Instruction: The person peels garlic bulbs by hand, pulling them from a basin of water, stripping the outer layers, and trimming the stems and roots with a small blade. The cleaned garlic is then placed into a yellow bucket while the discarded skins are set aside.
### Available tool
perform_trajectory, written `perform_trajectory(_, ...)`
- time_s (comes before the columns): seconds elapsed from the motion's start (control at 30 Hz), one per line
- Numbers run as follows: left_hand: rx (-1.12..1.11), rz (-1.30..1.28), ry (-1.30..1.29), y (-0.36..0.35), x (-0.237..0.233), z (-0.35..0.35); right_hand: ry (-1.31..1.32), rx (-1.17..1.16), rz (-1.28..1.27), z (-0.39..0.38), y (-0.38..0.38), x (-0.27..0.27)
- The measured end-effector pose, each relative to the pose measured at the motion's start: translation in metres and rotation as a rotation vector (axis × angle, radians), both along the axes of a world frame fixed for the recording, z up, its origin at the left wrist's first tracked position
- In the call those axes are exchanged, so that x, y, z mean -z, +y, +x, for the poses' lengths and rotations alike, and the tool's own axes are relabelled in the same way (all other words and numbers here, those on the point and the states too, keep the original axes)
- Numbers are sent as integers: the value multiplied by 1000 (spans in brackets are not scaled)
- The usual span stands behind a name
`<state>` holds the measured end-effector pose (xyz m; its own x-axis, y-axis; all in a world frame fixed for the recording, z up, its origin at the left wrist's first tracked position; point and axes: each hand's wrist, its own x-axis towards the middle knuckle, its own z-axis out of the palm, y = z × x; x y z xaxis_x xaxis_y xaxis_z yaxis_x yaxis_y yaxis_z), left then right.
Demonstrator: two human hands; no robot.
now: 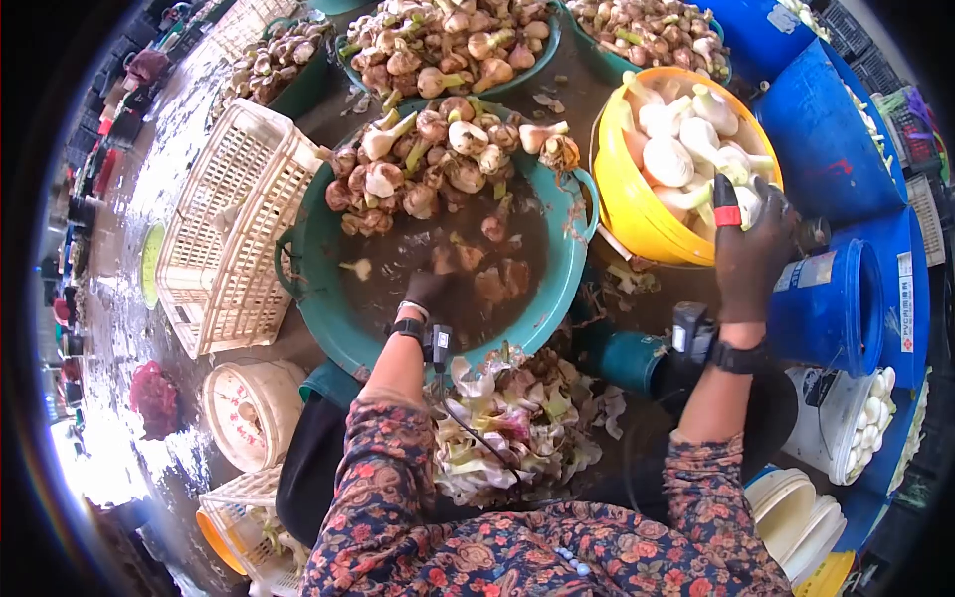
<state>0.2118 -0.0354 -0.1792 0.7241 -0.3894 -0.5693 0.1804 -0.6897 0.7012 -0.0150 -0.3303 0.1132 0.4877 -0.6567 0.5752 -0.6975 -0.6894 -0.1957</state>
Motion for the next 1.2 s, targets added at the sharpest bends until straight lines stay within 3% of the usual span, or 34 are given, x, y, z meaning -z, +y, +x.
perform_trajectory(0.07,-174,-409,342,-8,-18,-22,-369,-98,-111,13,39,-4)
perform_trajectory(0.13,-92,-602,275,-13,-68,-57,-332,-243,716,14,81,26)
perform_trajectory(0.17,-23,-669,252,-15,-101,-74,-400,-512,709,22,98,53)
perform_trajectory(0.2,24,-795,225,-14,-103,-88,-86,-384,825,23,115,73)
perform_trajectory(0.27,107,-750,114,-14,-141,-114,118,-355,904,20,145,114)
perform_trajectory(0.33,311,-555,-293,-7,-160,-129,96,-351,944,13,159,116)
perform_trajectory(0.4,365,-559,-440,-1,-180,-137,80,-348,999,3,170,116)
perform_trajectory(0.53,387,-514,-369,9,-186,-145,131,-453,913,-15,170,109)
perform_trajectory(0.6,356,-526,83,12,-203,-149,-36,-568,1125,-29,167,110)
perform_trajectory(0.63,365,-540,153,16,-215,-150,-183,-629,1363,-36,166,111)
perform_trajectory(0.67,368,-539,149,20,-216,-155,-188,-630,1361,-42,167,113)
perform_trajectory(0.73,146,-724,332,27,-215,-166,-546,-534,1750,-53,169,112)
perform_trajectory(0.8,95,-807,284,25,-210,-181,-410,-445,1885,-62,173,107)
perform_trajectory(0.87,54,-819,280,21,-209,-197,-612,-456,2355,-69,187,95)
perform_trajectory(0.9,122,-777,207,20,-205,-201,-574,-439,2494,-73,189,88)
perform_trajectory(0.93,251,-735,-58,23,-196,-205,-571,-438,2495,-74,189,96)
perform_trajectory(1.0,232,-537,-718,24,-203,-210,-685,-587,2331,-73,189,118)
perform_trajectory(1.03,232,-530,-718,27,-207,-206,-508,-378,2366,-78,186,82)
perform_trajectory(1.07,398,-495,-797,32,-211,-199,-509,-378,2372,-82,183,102)
perform_trajectory(1.1,563,-459,-872,36,-213,-196,-378,-634,2196,-85,179,135)
perform_trajectory(1.13,561,-456,-872,38,-212,-197,-248,-866,1995,-86,178,154)
perform_trajectory(1.17,590,-432,-805,39,-209,-198,-274,-515,2211,-82,184,119)
perform_trajectory(1.2,621,-408,-736,41,-207,-199,-274,-514,2214,-82,183,113)
